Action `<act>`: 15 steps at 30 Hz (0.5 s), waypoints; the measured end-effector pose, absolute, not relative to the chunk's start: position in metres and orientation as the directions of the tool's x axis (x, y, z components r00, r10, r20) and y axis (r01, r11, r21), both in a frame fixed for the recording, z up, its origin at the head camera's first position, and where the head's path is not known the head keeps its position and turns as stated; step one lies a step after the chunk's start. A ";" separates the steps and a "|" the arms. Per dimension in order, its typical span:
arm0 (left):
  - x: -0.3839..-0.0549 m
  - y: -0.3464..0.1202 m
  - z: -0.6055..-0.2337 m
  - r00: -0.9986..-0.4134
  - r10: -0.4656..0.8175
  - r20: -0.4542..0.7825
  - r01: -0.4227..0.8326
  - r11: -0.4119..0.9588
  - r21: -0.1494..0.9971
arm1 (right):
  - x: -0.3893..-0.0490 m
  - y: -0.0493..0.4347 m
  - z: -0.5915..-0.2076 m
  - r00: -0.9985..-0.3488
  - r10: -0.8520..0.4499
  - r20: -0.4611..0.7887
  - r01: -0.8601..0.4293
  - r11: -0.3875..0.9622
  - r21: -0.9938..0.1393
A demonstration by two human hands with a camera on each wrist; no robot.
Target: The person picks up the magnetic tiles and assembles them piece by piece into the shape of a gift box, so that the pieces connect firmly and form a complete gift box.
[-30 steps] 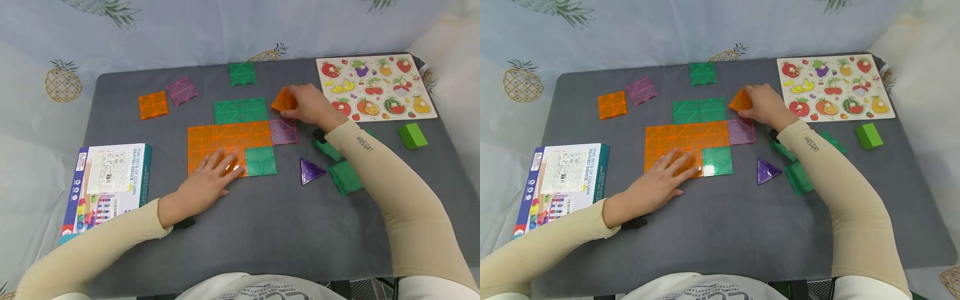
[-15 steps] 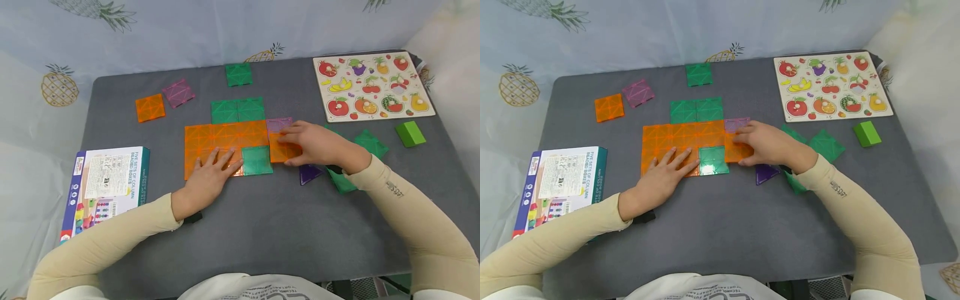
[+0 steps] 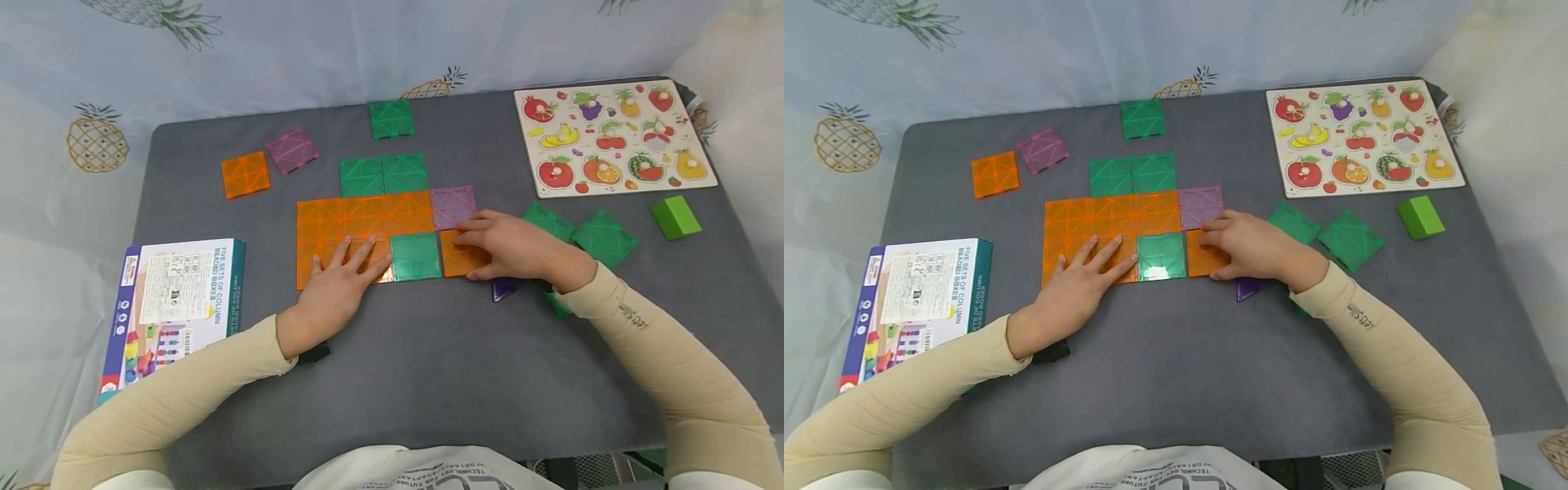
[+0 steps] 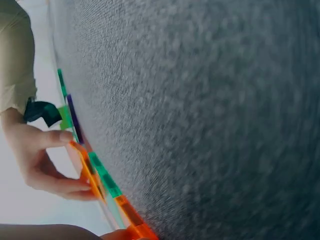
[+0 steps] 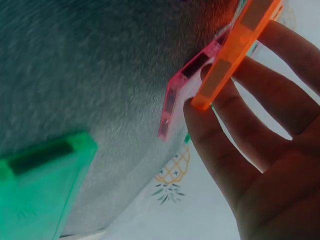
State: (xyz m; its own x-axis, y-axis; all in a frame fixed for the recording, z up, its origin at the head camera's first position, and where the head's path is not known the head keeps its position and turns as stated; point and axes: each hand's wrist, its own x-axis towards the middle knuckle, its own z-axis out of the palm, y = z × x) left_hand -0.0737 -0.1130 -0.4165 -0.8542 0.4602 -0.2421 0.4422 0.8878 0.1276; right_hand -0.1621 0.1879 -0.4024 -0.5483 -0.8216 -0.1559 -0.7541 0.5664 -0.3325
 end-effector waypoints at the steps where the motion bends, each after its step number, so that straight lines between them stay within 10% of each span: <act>1: -0.074 -0.112 -0.416 -0.854 0.462 -0.238 0.444 0.887 0.130 | -0.161 0.187 -0.404 -0.545 -0.827 -0.137 -0.765 0.558 -0.323; 15: -0.087 -0.122 -0.405 -0.821 0.512 -0.252 0.482 0.858 0.177 | -0.146 0.181 -0.416 -0.578 -0.815 -0.043 -0.779 0.566 -0.268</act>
